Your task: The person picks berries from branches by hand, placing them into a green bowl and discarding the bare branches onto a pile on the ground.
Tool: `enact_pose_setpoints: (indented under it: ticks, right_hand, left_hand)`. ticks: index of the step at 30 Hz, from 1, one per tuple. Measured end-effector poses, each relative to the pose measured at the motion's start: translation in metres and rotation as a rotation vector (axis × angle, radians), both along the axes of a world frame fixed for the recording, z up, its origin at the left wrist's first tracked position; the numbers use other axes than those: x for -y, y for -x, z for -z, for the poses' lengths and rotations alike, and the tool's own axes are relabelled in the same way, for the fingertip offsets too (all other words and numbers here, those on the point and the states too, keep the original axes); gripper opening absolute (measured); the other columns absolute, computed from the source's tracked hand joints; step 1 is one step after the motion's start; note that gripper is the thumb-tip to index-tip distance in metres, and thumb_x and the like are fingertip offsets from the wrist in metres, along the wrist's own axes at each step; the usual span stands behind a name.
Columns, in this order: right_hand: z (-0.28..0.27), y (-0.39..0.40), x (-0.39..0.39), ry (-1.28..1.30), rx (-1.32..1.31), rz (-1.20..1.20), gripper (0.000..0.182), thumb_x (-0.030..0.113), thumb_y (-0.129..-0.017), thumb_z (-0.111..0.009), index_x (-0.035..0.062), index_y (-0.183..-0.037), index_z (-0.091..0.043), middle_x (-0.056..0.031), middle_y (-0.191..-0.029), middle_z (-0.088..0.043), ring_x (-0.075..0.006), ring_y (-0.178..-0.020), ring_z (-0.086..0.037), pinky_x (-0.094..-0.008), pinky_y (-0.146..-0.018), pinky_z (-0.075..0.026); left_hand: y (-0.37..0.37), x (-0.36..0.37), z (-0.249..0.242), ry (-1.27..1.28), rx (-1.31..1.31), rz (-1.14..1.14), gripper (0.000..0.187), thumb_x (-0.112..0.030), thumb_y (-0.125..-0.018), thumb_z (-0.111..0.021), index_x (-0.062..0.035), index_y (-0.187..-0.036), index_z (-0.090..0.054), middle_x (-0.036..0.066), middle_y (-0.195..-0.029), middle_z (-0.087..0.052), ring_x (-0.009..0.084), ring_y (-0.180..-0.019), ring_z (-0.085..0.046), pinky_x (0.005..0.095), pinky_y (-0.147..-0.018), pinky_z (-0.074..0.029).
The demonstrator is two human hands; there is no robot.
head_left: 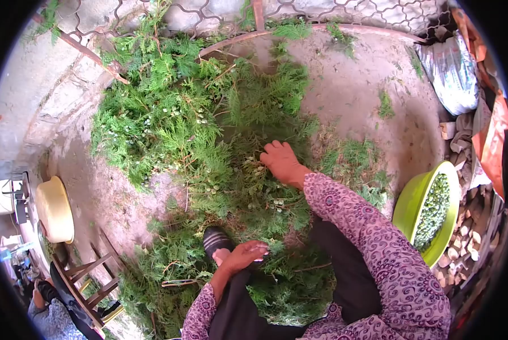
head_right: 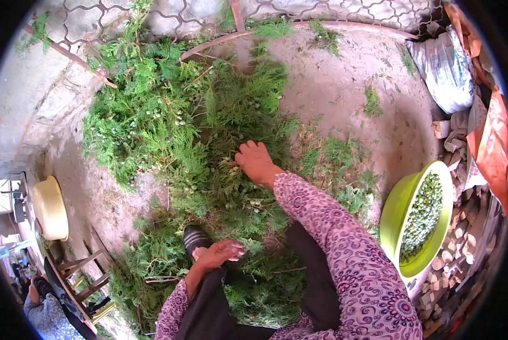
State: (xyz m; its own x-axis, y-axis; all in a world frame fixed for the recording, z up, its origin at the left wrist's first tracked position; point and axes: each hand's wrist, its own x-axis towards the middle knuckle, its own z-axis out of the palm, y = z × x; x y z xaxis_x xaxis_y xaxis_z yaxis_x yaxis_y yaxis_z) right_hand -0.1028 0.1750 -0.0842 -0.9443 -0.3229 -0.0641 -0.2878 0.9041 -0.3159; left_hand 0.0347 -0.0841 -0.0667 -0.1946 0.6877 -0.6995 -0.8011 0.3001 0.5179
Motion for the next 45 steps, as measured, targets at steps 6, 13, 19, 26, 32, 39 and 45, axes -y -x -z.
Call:
enact_pose_setpoints:
  ticks: [6, 13, 19, 26, 32, 39, 45]
  right_hand:
    - [-0.007, -0.011, -0.051, 0.115, -0.142, 0.094, 0.016, 0.002, -0.059, -0.053, 0.0080, -0.074, -0.053, -0.0078, -0.076, -0.048, -0.0270, -0.077, -0.045, -0.0375, -0.065, -0.038]
    - [-0.044, -0.038, -0.103, 0.296, -0.331, 0.300, 0.025, -0.006, -0.053, -0.048, 0.0040, -0.076, -0.051, -0.0129, -0.075, -0.048, -0.0325, -0.074, -0.044, -0.0400, -0.064, -0.037]
    - [-0.031, -0.062, -0.150, 0.180, -0.310, 0.534, 0.026, -0.003, -0.056, -0.051, 0.0025, -0.081, -0.051, -0.0144, -0.079, -0.049, -0.0348, -0.078, -0.046, -0.0416, -0.068, -0.038]
    - [-0.052, -0.080, -0.115, 0.093, -0.230, 0.492, 0.042, 0.004, -0.062, -0.060, 0.0028, -0.103, -0.051, -0.0224, -0.112, -0.043, -0.0375, -0.100, -0.044, -0.0426, -0.084, -0.037]
    - [-0.068, -0.086, -0.083, 0.171, -0.171, 0.330, 0.045, 0.005, -0.061, -0.062, 0.0016, -0.104, -0.050, -0.0214, -0.114, -0.042, -0.0362, -0.102, -0.042, -0.0408, -0.087, -0.035]
    - [-0.061, -0.095, -0.063, 0.223, -0.093, 0.241, 0.045, 0.005, -0.060, -0.061, 0.0020, -0.103, -0.050, -0.0202, -0.114, -0.042, -0.0360, -0.102, -0.043, -0.0406, -0.086, -0.036]
    - [-0.059, -0.103, -0.033, 0.280, -0.108, 0.042, 0.041, 0.005, -0.061, -0.059, 0.0024, -0.100, -0.050, -0.0192, -0.112, -0.043, -0.0346, -0.103, -0.043, -0.0425, -0.084, -0.037]
  left_hand:
    - [0.002, -0.002, -0.004, 0.010, -0.002, 0.008, 0.041, -0.029, -0.085, -0.053, -0.0005, -0.114, -0.046, 0.010, -0.105, -0.054, 0.0191, -0.100, -0.051, 0.0318, -0.084, -0.042]
    - [0.002, -0.007, -0.002, 0.013, -0.008, 0.027, 0.041, -0.029, -0.085, -0.053, 0.0000, -0.113, -0.046, 0.010, -0.105, -0.054, 0.0191, -0.099, -0.051, 0.0317, -0.083, -0.043]
    - [0.003, -0.008, 0.000, 0.025, -0.025, 0.013, 0.039, -0.027, -0.085, -0.053, -0.0001, -0.113, -0.047, 0.010, -0.101, -0.056, 0.0174, -0.094, -0.053, 0.0302, -0.081, -0.044]
    - [0.050, 0.023, 0.019, 0.653, -0.898, -0.320, 0.041, -0.030, -0.073, -0.063, -0.0013, -0.102, -0.056, 0.011, -0.085, -0.059, 0.0189, -0.071, -0.056, 0.0298, -0.065, -0.044]
    - [0.105, 0.069, 0.050, 1.106, -1.464, -0.041, 0.048, -0.025, -0.070, -0.060, 0.0005, -0.109, -0.049, 0.018, -0.101, -0.053, 0.0325, -0.090, -0.050, 0.0398, -0.081, -0.039]
    - [0.107, 0.054, 0.050, 1.074, -1.163, -0.098, 0.046, -0.023, -0.068, -0.060, 0.0005, -0.106, -0.049, 0.021, -0.099, -0.054, 0.0359, -0.092, -0.051, 0.0418, -0.080, -0.039]
    - [0.104, 0.044, 0.046, 0.982, -1.301, -0.251, 0.031, -0.013, -0.072, -0.057, -0.0014, -0.100, -0.054, 0.015, -0.079, -0.059, 0.0276, -0.070, -0.056, 0.0348, -0.066, -0.044]
